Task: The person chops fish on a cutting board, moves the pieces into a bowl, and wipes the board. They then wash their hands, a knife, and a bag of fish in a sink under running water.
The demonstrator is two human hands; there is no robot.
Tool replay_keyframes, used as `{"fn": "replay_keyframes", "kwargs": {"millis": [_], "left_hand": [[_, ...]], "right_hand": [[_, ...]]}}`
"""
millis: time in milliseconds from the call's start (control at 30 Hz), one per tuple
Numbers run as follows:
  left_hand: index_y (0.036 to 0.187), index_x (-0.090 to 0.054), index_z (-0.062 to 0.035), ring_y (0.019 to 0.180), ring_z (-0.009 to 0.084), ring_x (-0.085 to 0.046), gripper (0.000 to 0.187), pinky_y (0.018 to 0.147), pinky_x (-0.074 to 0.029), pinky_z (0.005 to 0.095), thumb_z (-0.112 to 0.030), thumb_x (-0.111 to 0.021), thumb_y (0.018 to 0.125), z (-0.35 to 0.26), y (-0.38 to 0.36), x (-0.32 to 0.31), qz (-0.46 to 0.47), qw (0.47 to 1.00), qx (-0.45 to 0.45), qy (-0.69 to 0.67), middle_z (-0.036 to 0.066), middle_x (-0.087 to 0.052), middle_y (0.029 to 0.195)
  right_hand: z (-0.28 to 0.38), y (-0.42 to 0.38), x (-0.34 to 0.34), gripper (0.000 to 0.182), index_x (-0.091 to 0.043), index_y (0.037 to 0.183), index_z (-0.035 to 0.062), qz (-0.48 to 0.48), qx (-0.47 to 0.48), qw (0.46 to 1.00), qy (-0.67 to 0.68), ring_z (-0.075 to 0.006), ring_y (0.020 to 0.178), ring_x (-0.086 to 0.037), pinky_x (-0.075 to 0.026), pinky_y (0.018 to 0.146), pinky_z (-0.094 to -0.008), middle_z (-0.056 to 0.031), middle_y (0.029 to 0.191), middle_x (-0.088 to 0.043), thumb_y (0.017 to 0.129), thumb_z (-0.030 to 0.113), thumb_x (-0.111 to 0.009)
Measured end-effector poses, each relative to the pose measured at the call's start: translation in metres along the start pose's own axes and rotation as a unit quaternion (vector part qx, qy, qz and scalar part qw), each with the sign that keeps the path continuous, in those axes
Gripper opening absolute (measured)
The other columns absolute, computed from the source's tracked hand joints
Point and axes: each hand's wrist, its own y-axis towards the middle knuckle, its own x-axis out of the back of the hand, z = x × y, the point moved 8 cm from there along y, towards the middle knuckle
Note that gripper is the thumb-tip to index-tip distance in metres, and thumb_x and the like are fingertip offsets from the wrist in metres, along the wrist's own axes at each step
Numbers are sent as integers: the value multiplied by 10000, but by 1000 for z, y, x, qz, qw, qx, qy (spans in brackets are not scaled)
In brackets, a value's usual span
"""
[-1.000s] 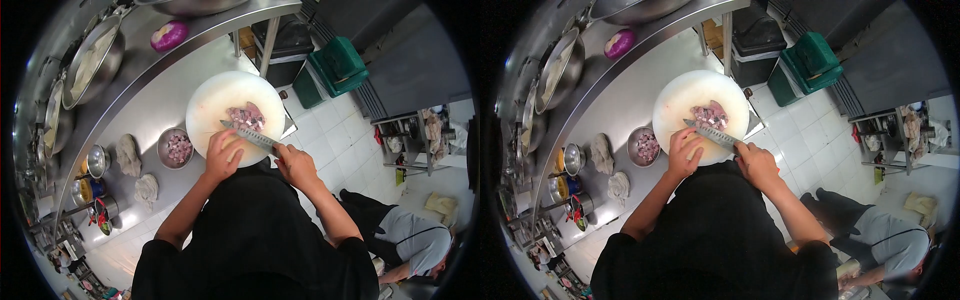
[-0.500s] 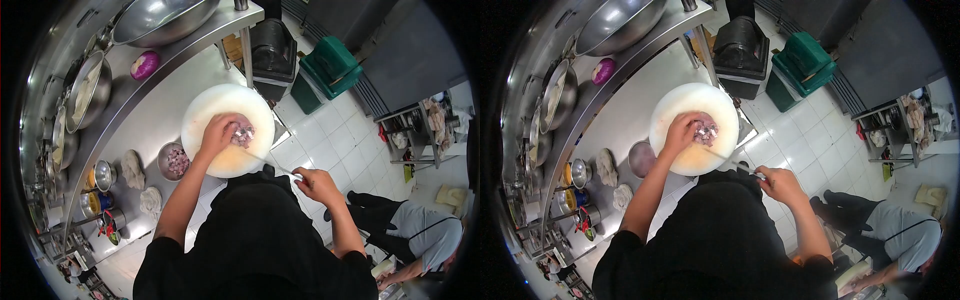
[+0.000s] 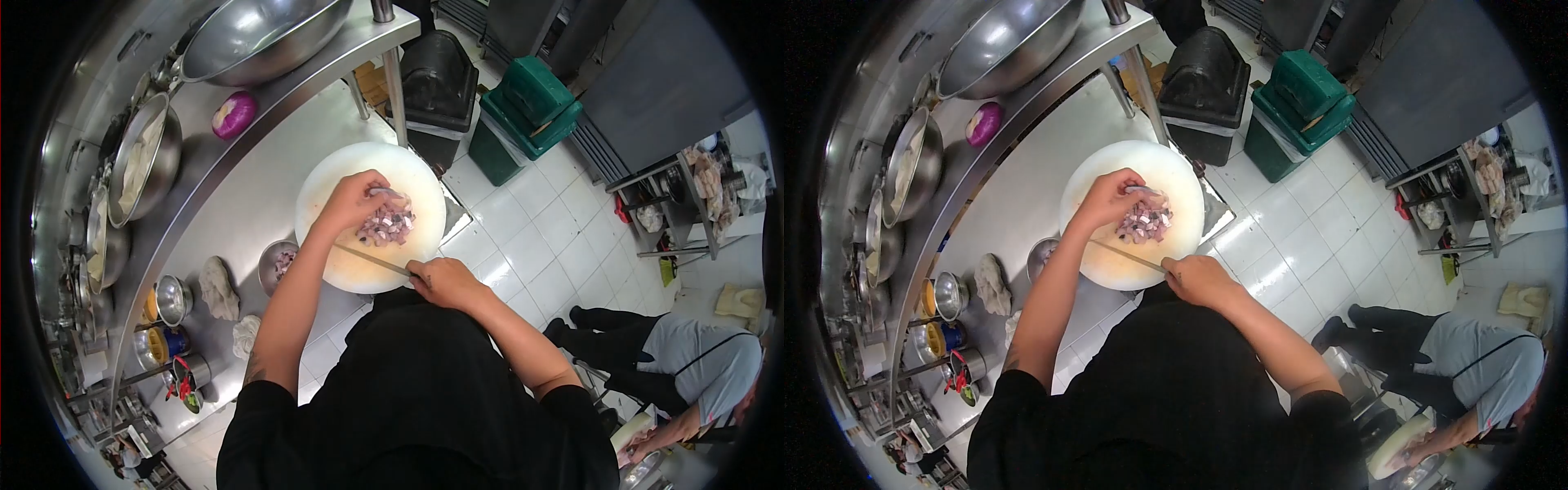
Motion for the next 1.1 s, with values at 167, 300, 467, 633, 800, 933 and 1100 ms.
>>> {"fn": "replay_keyframes", "kwargs": {"millis": [167,300,467,633,800,933,1100], "left_hand": [[1139,-755,-2,798,85,-683,249,724,-554,270,-185,-786,974,21,-67,47,-103,992,63,-30,51,-778,914],[1127,-746,22,803,91,-702,233,715,-558,246,-172,-767,1000,37,-118,39,-104,973,144,-143,65,-780,933],[1199,-716,29,850,109,-727,239,750,-574,261,-116,-738,1010,20,-138,23,-166,955,96,-225,69,-785,966],[1186,-728,6,843,142,-736,245,748,-575,281,-144,-755,995,55,-176,-12,-196,963,126,-137,103,-781,996],[1075,-740,-41,1002,295,-707,182,787,-595,372,-124,-776,917,15,-192,-1,-226,956,27,187,109,-710,1093],[1069,-730,-30,1084,322,-673,179,872,-576,409,-87,-754,901,2,-165,-12,-230,969,-38,80,104,-685,1166],[1054,-742,-9,1066,329,-685,159,908,-568,407,-8,-714,897,8,-136,-37,-182,971,-108,113,120,-699,1140]], "right_hand": [[-16,1,2,180,-625,1074,40,-19,-43,999,-25,-443,813,-711,-548,762,-569,-231,804,-702,1011,206,-593],[-23,-4,14,154,-601,1058,31,-43,-72,994,-64,-445,796,-708,-545,730,-570,-226,809,-707,1011,176,-581],[-19,-9,11,137,-575,1045,17,-79,-84,990,-85,-444,768,-704,-546,702,-566,-227,811,-707,1006,148,-584],[-16,-9,0,128,-543,1037,14,-90,-97,987,-97,-442,751,-703,-549,683,-558,-228,802,-703,1003,130,-585],[-16,-2,-5,119,-522,1039,25,-48,-94,986,-129,-446,677,-687,-542,629,-558,-212,767,-696,1005,120,-585],[-2,-7,1,112,-528,1025,34,-96,-52,984,-142,-424,635,-682,-539,583,-540,-200,737,-686,1022,138,-568],[-1,-29,-8,121,-535,1015,41,-71,-60,980,-177,-388,620,-692,-540,559,-523,-185,715,-677,1025,158,-562]]}}
